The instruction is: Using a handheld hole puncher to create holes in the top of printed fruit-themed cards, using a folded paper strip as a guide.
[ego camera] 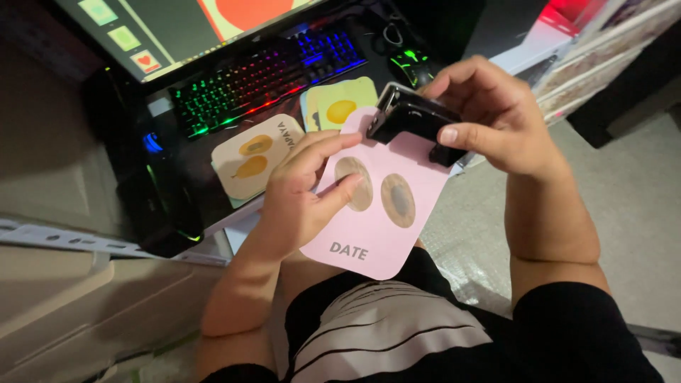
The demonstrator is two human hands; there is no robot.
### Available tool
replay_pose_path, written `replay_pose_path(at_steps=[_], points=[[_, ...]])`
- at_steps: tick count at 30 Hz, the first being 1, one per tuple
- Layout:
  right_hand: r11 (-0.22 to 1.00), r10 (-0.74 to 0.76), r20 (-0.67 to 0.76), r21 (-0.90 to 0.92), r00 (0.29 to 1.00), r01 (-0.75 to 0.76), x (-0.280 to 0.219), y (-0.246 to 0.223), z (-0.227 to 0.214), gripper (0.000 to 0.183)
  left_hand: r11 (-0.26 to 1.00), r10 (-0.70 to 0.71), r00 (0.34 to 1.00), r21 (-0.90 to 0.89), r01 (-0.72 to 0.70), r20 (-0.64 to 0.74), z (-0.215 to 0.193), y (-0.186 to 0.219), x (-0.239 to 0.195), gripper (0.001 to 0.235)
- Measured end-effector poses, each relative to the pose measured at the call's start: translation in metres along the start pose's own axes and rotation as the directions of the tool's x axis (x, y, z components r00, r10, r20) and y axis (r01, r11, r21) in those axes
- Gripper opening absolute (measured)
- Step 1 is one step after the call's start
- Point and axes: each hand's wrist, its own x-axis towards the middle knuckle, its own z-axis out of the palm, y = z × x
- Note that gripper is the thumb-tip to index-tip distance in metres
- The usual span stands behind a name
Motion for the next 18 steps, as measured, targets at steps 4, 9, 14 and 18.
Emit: replay_pose_path(at_steps=[4,9,14,18], points=[[1.000,0.003,-0.037,-0.011,0.999,-0.003,-0.002,-0.016,-0.002,0.043,0.997,0.076,0.997,-0.015,-0.076,-0.020,0.006,0.000,0.004,0.039],[0.999,-0.019,-0.001,-0.043,1.000,0.019,0.000,-0.026,-0.003,0.043,0.992,0.103,0.993,-0.065,-0.107,-0.061,0.007,0.001,0.005,0.038],[0.999,0.002,-0.010,-0.034,1.000,-0.002,0.000,-0.026,-0.003,0.044,0.993,0.103,0.994,-0.058,-0.105,-0.045,0.006,0.000,0.004,0.039],[0.999,-0.002,-0.012,-0.044,1.000,0.002,0.002,-0.029,-0.002,0.043,0.998,0.061,0.998,-0.017,-0.062,-0.019,0.006,0.004,0.003,0.039]])
